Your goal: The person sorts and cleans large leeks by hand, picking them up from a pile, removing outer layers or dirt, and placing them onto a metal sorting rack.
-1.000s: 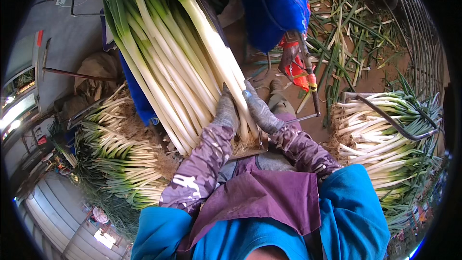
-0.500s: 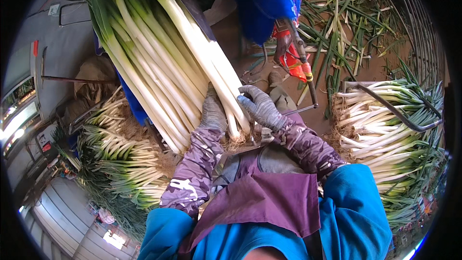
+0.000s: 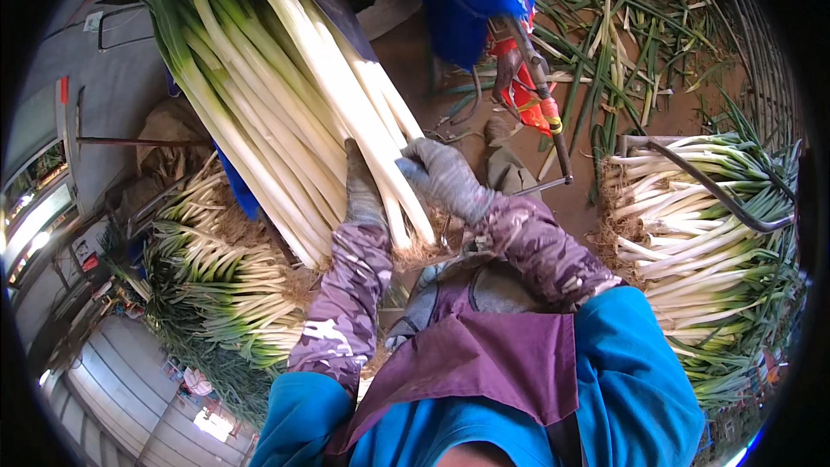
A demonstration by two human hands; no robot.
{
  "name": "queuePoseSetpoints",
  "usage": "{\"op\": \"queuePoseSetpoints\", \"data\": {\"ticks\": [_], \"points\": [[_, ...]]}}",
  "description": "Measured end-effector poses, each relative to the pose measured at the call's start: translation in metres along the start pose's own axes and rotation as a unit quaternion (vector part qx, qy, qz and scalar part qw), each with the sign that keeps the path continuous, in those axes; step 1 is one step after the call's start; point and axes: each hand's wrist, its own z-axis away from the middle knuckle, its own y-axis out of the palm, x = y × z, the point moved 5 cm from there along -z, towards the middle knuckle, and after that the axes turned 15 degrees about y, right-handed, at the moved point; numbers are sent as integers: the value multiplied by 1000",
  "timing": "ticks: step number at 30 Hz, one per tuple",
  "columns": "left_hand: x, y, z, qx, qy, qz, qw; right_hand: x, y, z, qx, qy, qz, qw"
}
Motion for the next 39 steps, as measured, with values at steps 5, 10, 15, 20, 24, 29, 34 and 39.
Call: {"op": "queuePoseSetpoints", "data": {"ticks": [5,10,15,20,24,29,34,39], "points": [[14,-25,7,-59,34,-99,993,-35,2,37,-38,-82,122,988],[20,6,19,-109,43,-118,986,-30,-27,36,30,-21,-2,999],[27,10,18,-73,38,-117,990,17,-19,24,50,-108,132,984],[52,-23,-4,21,18,-3,1000,57,-21,25,60,-180,138,972],[78,-65,-14,188,55,26,980,69,-8,25,13,-142,286,948],[72,-116,-9,-60,-2,-56,997,20,-16,48,103,-49,172,978],[31,-37,14,12,60,-159,985,-32,-59,-18,-4,91,97,991],[29,-40,10,55,30,-93,994,-49,-26,-58,81,66,225,969]]}}
